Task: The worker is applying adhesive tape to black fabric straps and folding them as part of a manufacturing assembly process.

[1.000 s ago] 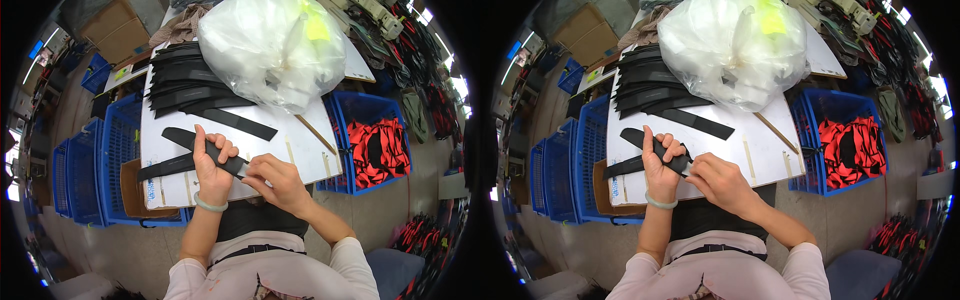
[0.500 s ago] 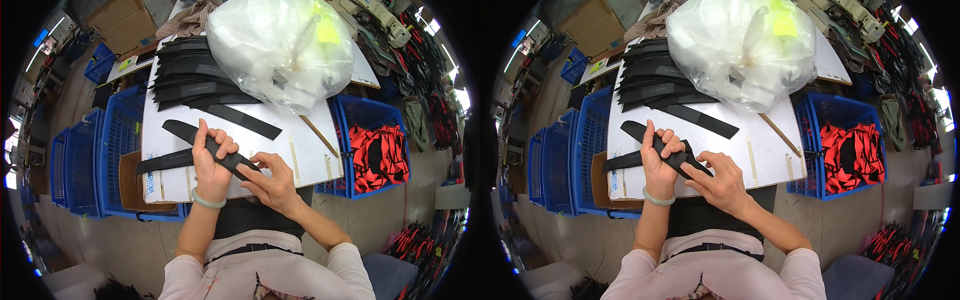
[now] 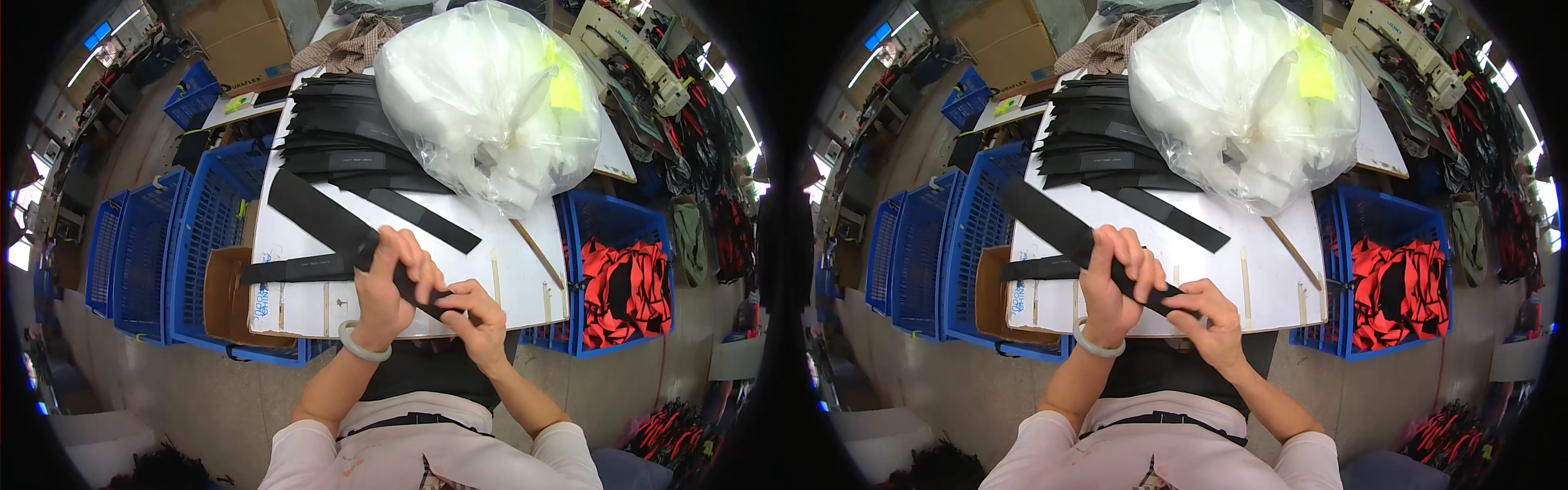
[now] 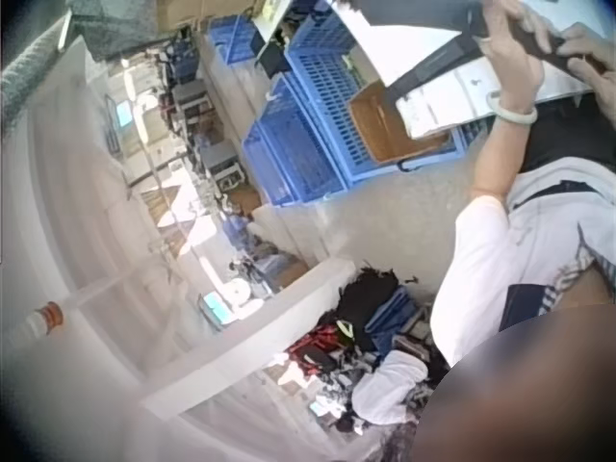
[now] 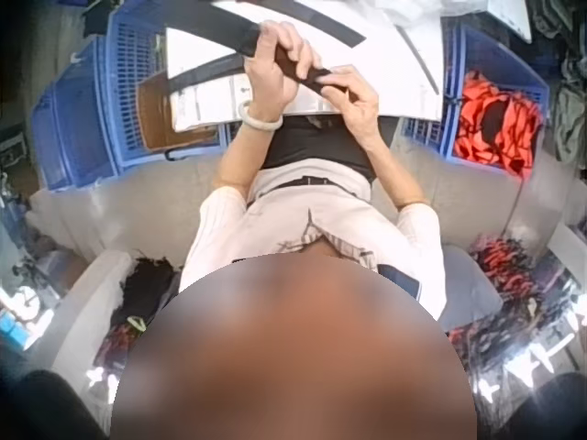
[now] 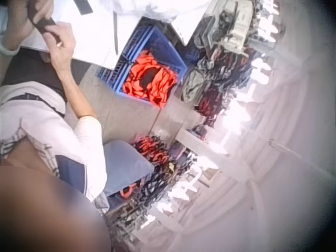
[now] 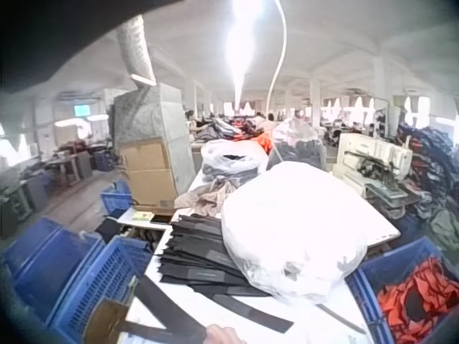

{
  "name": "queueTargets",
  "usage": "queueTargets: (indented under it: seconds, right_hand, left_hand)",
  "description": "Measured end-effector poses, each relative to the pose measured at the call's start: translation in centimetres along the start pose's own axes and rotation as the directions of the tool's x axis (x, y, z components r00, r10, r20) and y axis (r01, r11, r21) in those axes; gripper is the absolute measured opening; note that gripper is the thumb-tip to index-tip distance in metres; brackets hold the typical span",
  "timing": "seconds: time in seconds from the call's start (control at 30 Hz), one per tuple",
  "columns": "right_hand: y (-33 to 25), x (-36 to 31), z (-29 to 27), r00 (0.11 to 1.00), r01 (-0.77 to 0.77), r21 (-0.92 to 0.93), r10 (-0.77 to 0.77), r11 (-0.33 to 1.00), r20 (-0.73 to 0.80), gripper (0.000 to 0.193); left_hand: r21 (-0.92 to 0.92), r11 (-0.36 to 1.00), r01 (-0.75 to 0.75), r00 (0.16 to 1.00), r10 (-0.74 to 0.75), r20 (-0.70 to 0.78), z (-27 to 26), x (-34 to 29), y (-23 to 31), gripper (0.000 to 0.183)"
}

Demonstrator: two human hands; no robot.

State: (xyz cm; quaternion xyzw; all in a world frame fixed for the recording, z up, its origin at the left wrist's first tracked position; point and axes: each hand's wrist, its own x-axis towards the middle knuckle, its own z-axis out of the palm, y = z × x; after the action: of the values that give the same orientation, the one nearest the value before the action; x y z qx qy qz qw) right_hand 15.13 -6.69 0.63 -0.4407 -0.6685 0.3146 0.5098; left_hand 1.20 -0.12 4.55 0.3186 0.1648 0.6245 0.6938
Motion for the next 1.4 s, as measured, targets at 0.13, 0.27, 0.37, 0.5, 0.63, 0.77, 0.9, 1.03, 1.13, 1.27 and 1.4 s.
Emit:
queueTargets:
  seconds: [0.13, 0.27, 0.37, 0.5, 0.63, 0.77, 0.9, 1.03, 1.13, 1.27, 1.4]
  right_hand:
    - [-0.9, 0.6, -0.3, 0.914, -0.241, 0.663, 0.396, 0.708, -0.091, 0.017]
    - [-0.7, 0.5, -1.3, 0.95, -0.27, 0.413, 0.31, 0.87, -0.032, 0.017]
    - [-0.4, 0.0, -2.4, 0.932, -0.35, 0.32, 0.362, 0.88, 0.025, 0.011]
    - [-0.8, 0.0, -3.5, 0.933, -0.36, 0.162, 0.358, 0.919, 0.044, 0.01]
    - [-0.3, 1.0, -5.5, 0.996, 0.015, -0.248, -0.037, 0.969, -0.084, 0.014]
    - [3.0, -0.5, -8.5, 0.934, 0.208, -0.678, -0.35, 0.705, -0.076, 0.025]
    - [7.2, -5.7, -8.2, 0.969, 0.237, -0.776, -0.204, 0.585, 0.142, 0.034]
    - [6.5, -9.1, -9.1, 0.99, 0.113, -0.799, 0.005, 0.591, 0.144, 0.051]
    - [6.5, -10.0, -10.7, 0.992, 0.08, -0.821, 0.035, 0.566, 0.12, 0.052]
    - [6.8, -10.3, -10.9, 0.991, 0.064, -0.802, 0.057, 0.594, 0.121, 0.054]
    - [7.7, -10.6, -11.0, 0.994, 0.071, -0.795, 0.021, 0.602, 0.105, 0.054]
  left_hand:
    - [0.138, 0.979, -0.15, 0.964, 0.113, 0.242, 0.3, -0.9, -1.1, 0.042]
    - [0.356, 0.902, -0.243, 0.916, 0.093, 0.39, -0.2, -1.5, -1.4, 0.046]
    - [0.382, 0.914, -0.136, 0.95, 0.011, 0.311, 0.3, -1.9, -0.9, 0.057]
    - [0.411, 0.911, -0.026, 0.961, -0.091, 0.263, -0.6, -1.6, -0.9, 0.063]
    - [0.457, 0.871, 0.183, 0.966, -0.246, 0.082, 0.4, -2.3, -1.0, 0.063]
    - [0.806, 0.57, 0.161, 0.938, -0.343, 0.056, -0.8, -5.9, -1.8, 0.025]
    - [0.823, 0.188, -0.536, 0.763, -0.308, 0.568, -1.1, -7.7, -5.4, 0.057]
    - [0.776, -0.098, -0.623, 0.704, -0.501, 0.503, -3.5, -8.0, -7.5, 0.078]
    - [0.805, -0.074, -0.589, 0.729, -0.478, 0.489, -3.6, -7.9, -7.7, 0.078]
    - [0.802, -0.124, -0.584, 0.749, -0.464, 0.473, -3.3, -8.3, -8.3, 0.076]
    - [0.811, -0.156, -0.564, 0.775, -0.44, 0.455, -2.5, -8.8, -8.9, 0.074]
